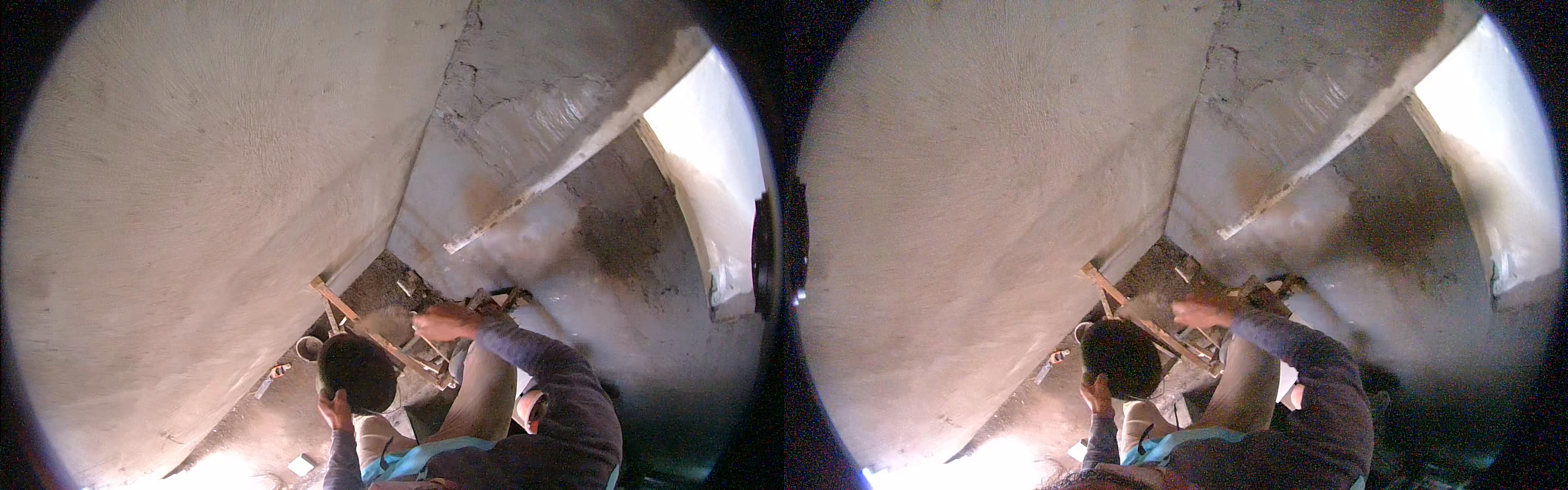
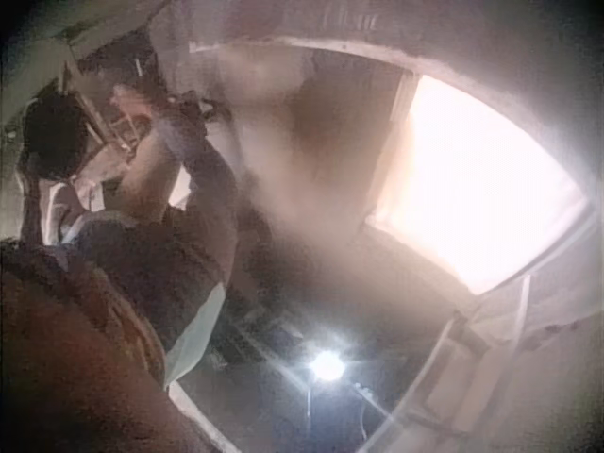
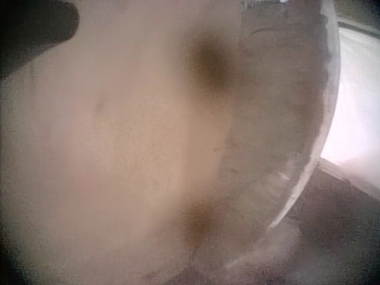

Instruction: The person applies plaster to a wall using a trowel and a head pan. They repeatedly scoop plaster from the pan and spread it onto the wall surface, smoothing it with the trowel.

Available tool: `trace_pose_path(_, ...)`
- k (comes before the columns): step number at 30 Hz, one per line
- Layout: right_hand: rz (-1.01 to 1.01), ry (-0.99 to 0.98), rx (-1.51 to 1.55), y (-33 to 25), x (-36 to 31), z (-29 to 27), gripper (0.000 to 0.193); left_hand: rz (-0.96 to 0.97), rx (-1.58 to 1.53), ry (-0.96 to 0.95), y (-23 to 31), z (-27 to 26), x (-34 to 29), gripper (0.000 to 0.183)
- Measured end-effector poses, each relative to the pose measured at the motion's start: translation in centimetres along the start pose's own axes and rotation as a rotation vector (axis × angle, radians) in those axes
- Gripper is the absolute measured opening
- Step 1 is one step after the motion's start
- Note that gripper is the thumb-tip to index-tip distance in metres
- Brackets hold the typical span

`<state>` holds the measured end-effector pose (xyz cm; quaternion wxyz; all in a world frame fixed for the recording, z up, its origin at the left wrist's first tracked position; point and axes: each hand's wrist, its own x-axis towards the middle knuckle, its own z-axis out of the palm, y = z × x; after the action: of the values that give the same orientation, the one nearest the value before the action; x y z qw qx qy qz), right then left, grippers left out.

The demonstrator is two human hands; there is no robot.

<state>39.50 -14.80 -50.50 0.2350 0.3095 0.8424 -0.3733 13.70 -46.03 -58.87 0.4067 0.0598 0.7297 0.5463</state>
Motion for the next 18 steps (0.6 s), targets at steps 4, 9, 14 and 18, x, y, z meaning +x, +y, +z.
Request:
trace_pose_path(4,-0.286,0.466,-0.12,-3.8,2.1,9.7,0.034,0.187,0.06,-0.131,3.9,2.7,-0.4,0.027)
trace_pose_path(9,0.094,0.044,-0.045,-7.1,0.9,12.5,0.043,0.255,0.039,-0.149,9.4,4.8,-1.6,0.028)
trace_pose_path(14,0.027,0.157,0.505,-9.4,-4.8,10.4,0.055,0.379,0.179,-0.396,12.9,2.2,-1.4,0.028)
trace_pose_path(18,0.1,0.156,0.757,-10.2,-8.6,10.2,0.04,0.274,0.133,-0.293,12.3,0.7,-1.2,0.028)
